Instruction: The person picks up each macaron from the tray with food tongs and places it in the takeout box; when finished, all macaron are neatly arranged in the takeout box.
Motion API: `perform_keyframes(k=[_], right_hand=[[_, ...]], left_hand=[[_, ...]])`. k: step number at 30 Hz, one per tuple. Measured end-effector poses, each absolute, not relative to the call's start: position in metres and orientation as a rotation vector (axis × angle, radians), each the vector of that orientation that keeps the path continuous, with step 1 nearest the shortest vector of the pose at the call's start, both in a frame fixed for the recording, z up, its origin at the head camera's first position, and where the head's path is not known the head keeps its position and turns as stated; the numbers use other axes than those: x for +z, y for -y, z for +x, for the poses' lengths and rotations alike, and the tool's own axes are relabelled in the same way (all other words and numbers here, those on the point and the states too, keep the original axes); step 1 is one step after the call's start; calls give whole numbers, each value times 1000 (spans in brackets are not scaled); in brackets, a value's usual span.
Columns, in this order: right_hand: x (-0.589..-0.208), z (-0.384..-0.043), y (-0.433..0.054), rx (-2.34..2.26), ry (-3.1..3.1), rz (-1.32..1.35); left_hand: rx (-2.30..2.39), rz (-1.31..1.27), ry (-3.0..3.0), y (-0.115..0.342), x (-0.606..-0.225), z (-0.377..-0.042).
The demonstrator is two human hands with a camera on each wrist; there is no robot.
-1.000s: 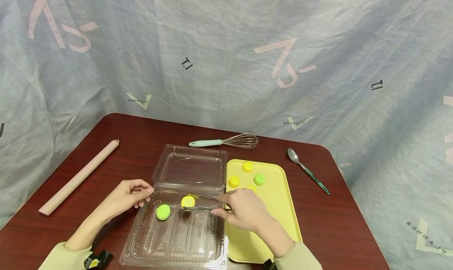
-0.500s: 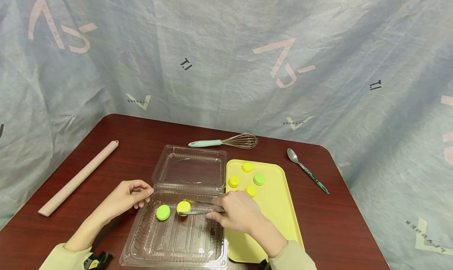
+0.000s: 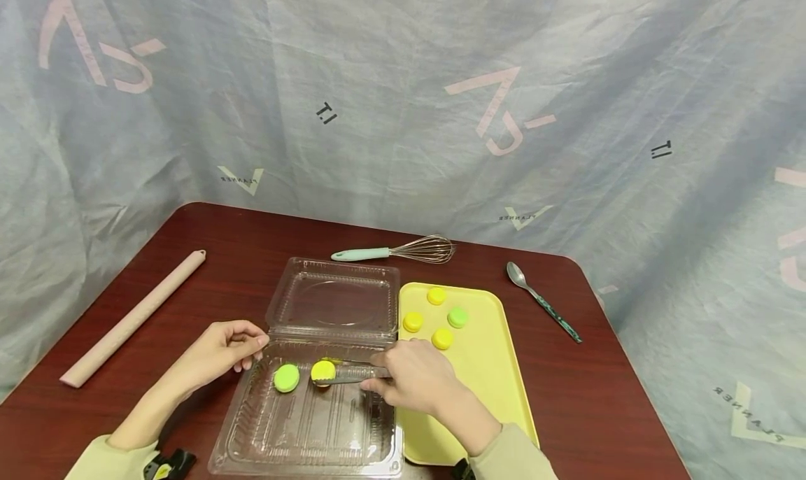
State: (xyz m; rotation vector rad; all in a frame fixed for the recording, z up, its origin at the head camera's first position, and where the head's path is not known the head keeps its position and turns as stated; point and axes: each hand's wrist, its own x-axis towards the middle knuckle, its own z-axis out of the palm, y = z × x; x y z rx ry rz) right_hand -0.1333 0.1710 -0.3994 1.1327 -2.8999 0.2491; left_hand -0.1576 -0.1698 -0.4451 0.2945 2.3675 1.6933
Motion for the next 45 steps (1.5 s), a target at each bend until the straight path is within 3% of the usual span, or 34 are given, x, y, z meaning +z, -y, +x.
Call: perform_keyframes(k=[45], right_hand=[[-399,-129,-164,121,2909,1069]], left_hand=[[1694,300,-2371,170,-445,-157]])
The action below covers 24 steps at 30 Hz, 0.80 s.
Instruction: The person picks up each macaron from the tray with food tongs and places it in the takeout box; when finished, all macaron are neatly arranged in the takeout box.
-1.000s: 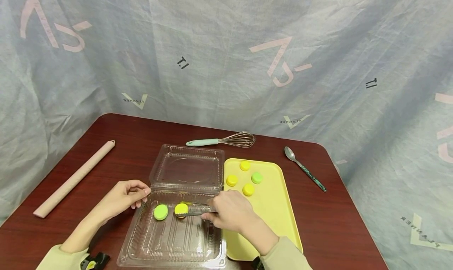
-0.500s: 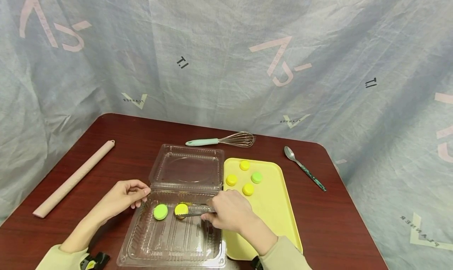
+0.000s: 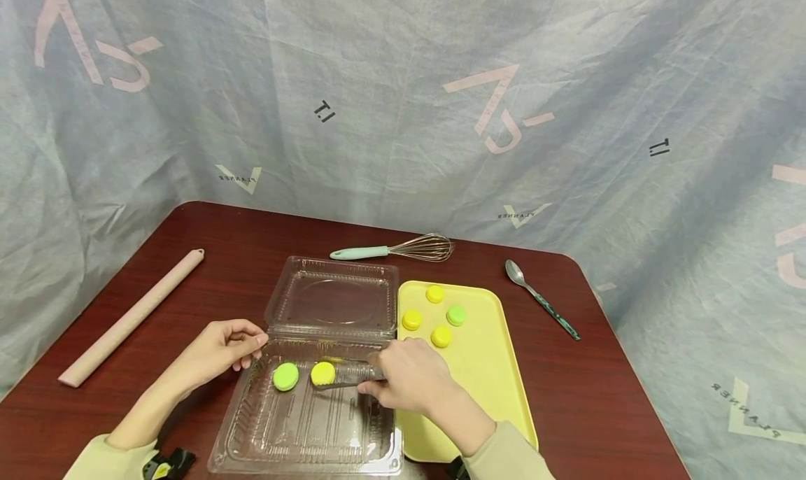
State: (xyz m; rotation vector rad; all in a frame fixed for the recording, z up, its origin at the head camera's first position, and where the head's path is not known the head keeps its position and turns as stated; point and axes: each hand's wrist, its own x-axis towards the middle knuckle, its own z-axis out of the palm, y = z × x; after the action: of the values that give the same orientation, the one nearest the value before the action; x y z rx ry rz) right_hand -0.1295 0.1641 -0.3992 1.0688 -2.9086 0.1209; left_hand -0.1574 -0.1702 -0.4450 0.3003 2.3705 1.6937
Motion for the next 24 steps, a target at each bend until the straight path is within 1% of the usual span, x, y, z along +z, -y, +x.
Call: perform_keyframes(k=[13,24], right_hand=[[-392,-129,-177,196,2802,1099],[-385,-134,-196,277,2700,1016]], left_hand=[[1721,309,-2349,169,-446,-157],[1716,298,-2347,169,-449,-158]])
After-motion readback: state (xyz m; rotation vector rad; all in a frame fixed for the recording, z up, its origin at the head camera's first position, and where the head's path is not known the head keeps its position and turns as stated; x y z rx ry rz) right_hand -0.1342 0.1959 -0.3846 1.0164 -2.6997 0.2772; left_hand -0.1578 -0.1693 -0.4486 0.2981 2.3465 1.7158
